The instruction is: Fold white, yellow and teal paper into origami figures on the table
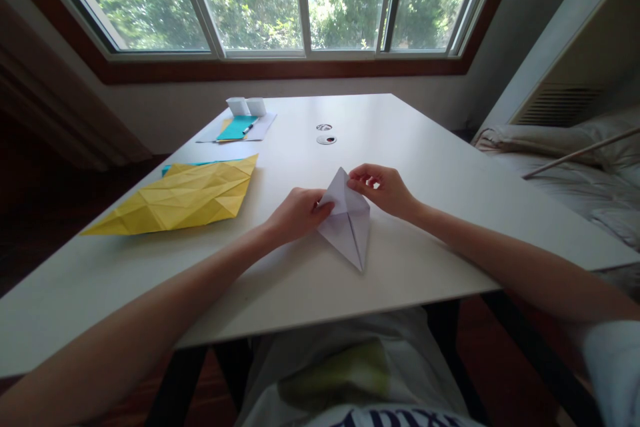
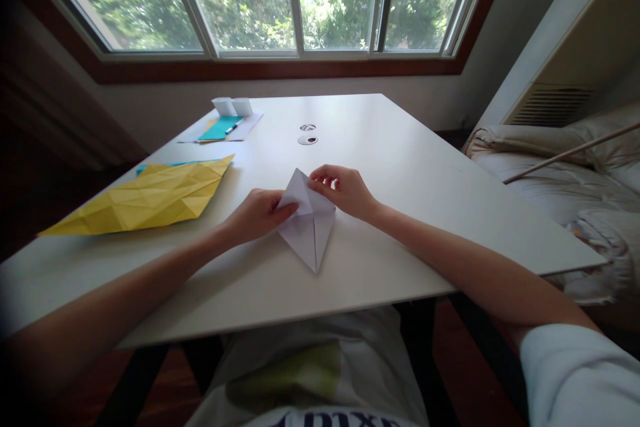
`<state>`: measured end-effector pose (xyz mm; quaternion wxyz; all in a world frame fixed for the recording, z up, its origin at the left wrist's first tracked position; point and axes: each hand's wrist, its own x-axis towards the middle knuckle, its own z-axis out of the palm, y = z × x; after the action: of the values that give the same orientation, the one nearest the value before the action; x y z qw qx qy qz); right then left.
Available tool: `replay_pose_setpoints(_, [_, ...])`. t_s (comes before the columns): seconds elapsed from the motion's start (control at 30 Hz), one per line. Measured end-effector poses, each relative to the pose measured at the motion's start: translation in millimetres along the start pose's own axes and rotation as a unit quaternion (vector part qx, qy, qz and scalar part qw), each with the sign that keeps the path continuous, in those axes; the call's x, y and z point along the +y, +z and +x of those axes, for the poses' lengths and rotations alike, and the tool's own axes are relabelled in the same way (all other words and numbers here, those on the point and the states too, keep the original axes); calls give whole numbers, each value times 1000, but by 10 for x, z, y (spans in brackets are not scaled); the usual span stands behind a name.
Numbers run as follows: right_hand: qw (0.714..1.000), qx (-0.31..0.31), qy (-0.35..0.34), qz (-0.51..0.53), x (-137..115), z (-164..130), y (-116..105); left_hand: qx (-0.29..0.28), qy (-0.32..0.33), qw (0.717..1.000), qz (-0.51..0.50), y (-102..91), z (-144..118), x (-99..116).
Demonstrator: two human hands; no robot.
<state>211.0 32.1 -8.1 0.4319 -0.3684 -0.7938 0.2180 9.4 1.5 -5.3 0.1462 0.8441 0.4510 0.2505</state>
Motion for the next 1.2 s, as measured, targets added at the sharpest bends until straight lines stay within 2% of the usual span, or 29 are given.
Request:
replay_pose_setpoints(0.13, [999, 31, -8, -3, -23, 5, 7, -3, 10, 1000, 6, 14, 1, 13])
replay_pose_setpoints(0.23, [1000, 26, -9, -16, -37, 4, -8, -4, 9, 1000, 12, 15, -1, 24])
replay_pose_setpoints(0.5, [995, -86, 5, -43, 106, 8, -97, 21, 4, 999, 25, -20, 7, -47])
replay_pose_setpoints(0.73, [983, -147, 22, -106, 247, -14, -45, 41, -17, 998, 46, -16, 20, -120])
replay_pose_setpoints(0.8, [982, -141, 23, -125, 253, -33, -16, 40, -18, 998, 50, -14, 17, -112])
replay_pose_setpoints(0.87, [984, -102, 23, -143, 247, -53, 13, 42, -21, 997, 60, -13, 14, -104])
replay_pose_setpoints(0.97, [983, -74, -4, -166, 226, -76, 47, 48, -24, 996, 78, -12, 15, -109])
replay_pose_setpoints(1.1, [977, -135, -69, -149, 193, -89, 58, 46, -23, 995, 87, -12, 23, -129])
replay_pose_setpoints(1.2, [973, -159, -70, -150, 162, -92, 44, 40, -25, 995, 93, -15, 23, -123])
